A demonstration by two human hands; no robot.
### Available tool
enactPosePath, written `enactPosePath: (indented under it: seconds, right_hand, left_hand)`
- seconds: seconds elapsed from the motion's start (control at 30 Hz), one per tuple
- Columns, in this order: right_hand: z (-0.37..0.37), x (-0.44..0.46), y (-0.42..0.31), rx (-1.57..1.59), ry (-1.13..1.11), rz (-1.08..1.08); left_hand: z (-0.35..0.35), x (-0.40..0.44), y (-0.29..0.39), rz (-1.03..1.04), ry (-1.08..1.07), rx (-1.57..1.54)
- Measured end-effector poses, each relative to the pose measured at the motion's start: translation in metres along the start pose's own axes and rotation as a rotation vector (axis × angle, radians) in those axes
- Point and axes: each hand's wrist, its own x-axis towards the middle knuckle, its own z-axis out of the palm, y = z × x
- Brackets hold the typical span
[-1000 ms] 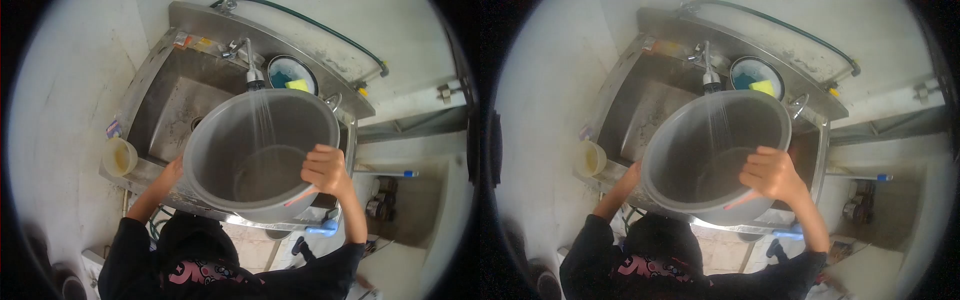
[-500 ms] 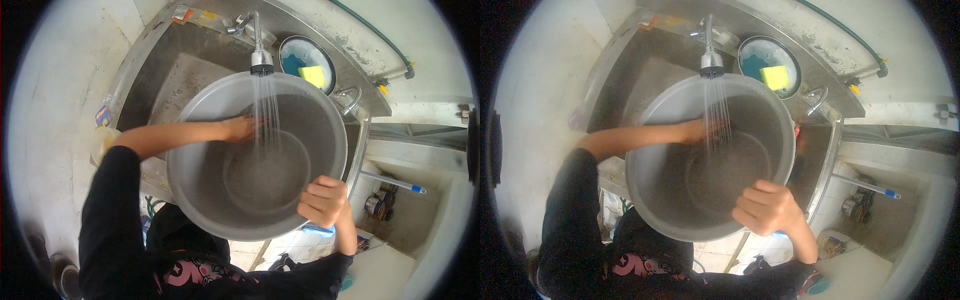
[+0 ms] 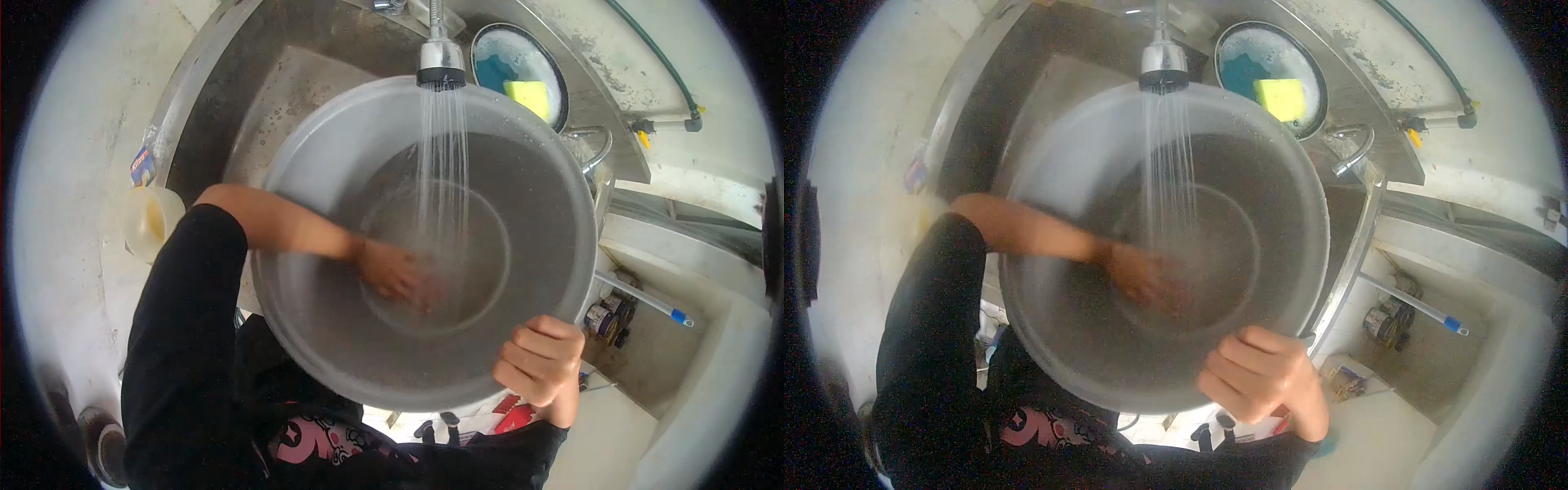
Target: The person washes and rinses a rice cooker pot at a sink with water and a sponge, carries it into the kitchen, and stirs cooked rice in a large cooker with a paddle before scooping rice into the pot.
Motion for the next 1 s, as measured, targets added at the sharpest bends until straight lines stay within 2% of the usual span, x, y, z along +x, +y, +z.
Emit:
enactPosePath:
  seconds: [0.07,0.13,0.2,0.23,0.3,0.37,0.43,0.5,0.63,0.67,0.73,0.8,0.83,0.9,0.93,1.0]
  right_hand:
    - [0.006,-0.001,0.0,-0.011,-0.006,0.009]
    - [0.004,-0.003,-0.001,-0.021,-0.035,0.01]
    - [0.001,-0.006,-0.001,-0.036,-0.066,0.013]
    - [0.0,-0.009,0.0,-0.035,-0.075,0.018]
    - [0.0,-0.013,-0.002,-0.032,-0.086,0.037]
    - [0.002,-0.014,-0.002,-0.034,-0.048,0.055]
    - [0.001,-0.017,-0.002,-0.044,-0.058,0.052]
    - [0.001,-0.018,-0.001,-0.062,-0.064,0.043]
    - [0.001,-0.018,-0.004,-0.07,-0.05,0.041]
    - [0.0,-0.018,-0.005,-0.069,-0.055,0.042]
    - [0.0,-0.019,-0.007,-0.072,-0.051,0.04]
    - [0.001,-0.021,-0.008,-0.063,-0.059,0.048]
    - [0.001,-0.023,-0.007,-0.072,-0.058,0.064]
    - [0.001,-0.027,-0.008,-0.084,-0.048,0.093]
    - [0.0,-0.03,-0.009,-0.1,-0.062,0.099]
    - [0.0,-0.034,-0.011,-0.122,-0.067,0.117]
  left_hand:
    - [-0.025,-0.009,-0.021,-0.485,0.042,-0.012]
    - [-0.004,-0.034,-0.062,-0.774,0.146,0.1]
    - [0.004,-0.072,-0.096,-0.682,0.171,-0.215]
    - [0.006,-0.08,-0.092,-0.679,0.173,-0.214]
    - [-0.033,-0.079,-0.059,-0.686,-0.909,0.96]
    - [-0.063,-0.085,-0.021,-0.729,-1.078,0.612]
    - [-0.075,-0.098,0.019,-0.713,-1.093,0.146]
    - [-0.101,-0.08,0.051,-0.79,-1.051,-0.474]
    - [-0.131,-0.094,0.042,-0.697,-0.989,-0.424]
    - [-0.123,-0.114,0.027,-0.673,-0.576,0.105]
    - [-0.122,-0.121,0.032,-0.597,-0.15,0.617]
    - [-0.123,-0.098,0.069,-0.706,-0.609,-0.28]
    - [-0.14,-0.09,0.072,-0.709,-0.612,-0.284]
    - [-0.177,-0.072,0.075,-0.927,-0.815,-0.134]
    - [-0.183,-0.077,0.072,-0.923,-0.823,-0.13]
    - [-0.198,-0.1,0.064,-1.127,0.013,0.556]
